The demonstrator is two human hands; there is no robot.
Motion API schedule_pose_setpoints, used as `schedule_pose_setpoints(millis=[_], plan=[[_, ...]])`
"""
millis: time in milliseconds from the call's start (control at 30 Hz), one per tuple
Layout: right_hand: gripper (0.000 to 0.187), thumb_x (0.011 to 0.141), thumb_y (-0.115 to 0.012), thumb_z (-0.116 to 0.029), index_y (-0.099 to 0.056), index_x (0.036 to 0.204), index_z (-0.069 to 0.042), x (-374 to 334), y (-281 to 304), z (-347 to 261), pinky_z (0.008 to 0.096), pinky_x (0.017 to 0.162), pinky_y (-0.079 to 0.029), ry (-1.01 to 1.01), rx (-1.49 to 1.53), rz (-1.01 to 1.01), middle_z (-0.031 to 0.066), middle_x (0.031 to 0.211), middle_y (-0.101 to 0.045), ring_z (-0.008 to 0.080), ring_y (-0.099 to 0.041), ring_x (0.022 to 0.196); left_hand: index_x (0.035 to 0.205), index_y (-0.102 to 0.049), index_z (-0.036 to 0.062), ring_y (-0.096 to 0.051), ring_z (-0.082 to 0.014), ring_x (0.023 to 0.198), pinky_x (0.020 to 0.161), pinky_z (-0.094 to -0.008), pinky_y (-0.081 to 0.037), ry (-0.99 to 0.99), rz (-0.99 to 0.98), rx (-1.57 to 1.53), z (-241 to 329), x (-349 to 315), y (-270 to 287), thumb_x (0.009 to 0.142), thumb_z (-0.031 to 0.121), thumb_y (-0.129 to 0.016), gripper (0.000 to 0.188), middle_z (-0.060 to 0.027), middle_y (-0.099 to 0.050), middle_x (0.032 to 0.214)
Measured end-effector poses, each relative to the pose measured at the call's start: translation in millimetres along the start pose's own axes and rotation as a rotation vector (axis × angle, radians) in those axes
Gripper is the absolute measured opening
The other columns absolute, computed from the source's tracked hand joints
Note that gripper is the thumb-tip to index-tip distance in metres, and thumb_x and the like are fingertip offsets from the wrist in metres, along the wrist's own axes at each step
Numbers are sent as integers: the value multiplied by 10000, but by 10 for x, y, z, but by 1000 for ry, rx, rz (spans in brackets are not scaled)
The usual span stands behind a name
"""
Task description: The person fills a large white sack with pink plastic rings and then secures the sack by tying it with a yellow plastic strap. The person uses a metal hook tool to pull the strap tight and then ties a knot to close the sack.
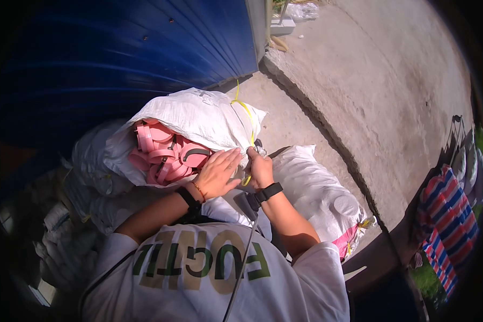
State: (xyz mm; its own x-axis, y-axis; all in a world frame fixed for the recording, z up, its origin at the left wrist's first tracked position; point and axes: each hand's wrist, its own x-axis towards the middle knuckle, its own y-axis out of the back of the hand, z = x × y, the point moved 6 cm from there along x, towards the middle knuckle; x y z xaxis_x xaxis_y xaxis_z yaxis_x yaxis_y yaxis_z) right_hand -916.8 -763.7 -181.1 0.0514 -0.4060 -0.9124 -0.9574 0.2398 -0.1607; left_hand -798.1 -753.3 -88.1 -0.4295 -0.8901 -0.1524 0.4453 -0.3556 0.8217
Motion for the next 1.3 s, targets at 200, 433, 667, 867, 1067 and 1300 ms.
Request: schedule_pose_setpoints(millis=[200,433,667,867,1067,1300], plan=[[237,939,-422,-243,-492,998,-25,-9,47,250,218,422,-358,-433,485,-134,78,784,-582,106,-388,440,1135,-541,26,-478,-239,1093,992,-403,-321,-35,115,71,-68,191,-87,671,116,-645,484,-95,-538,1163],[353,908,-518,-218,-450,1156,24,-549,50,-385,236,521,-438,-25,-75,-279,98,872,-597,141,-524,570,906,-655,83,-538,-197,915,883,-372,-369,-40,259,-35,-209,255,-116,659,63,-608,253,-18,-603,902],[398,739,-638,-175,-562,1101,-27,-778,-260,-679,330,674,-461,1445,-1611,-223,77,1093,-543,229,-512,868,820,-656,72,-554,-218,870,850,-362,-386,-45,153,-75,-302,318,-102,656,62,-591,177,-33,-611,843],[235,760,-596,-146,-587,967,-35,-479,-234,-557,340,589,-459,1296,-1547,-310,83,804,-595,241,-549,708,821,-652,85,-563,-234,867,862,-370,-394,-22,190,-250,-371,311,-56,663,81,-633,159,-48,-615,854],[219,879,-524,-235,-528,789,-35,1,74,-63,272,440,-374,176,-507,-179,31,587,-504,150,-487,516,1014,-604,62,-558,-224,908,891,-378,-387,-123,216,-89,-297,241,-110,639,115,-691,389,-49,-605,953],[262,953,-371,-282,-502,864,-74,-294,-106,82,199,409,-268,-371,265,-495,-21,573,-412,78,-365,480,933,-601,82,-547,-170,878,888,-388,-376,-183,255,167,-120,294,-107,642,111,-652,297,-19,-591,906]])
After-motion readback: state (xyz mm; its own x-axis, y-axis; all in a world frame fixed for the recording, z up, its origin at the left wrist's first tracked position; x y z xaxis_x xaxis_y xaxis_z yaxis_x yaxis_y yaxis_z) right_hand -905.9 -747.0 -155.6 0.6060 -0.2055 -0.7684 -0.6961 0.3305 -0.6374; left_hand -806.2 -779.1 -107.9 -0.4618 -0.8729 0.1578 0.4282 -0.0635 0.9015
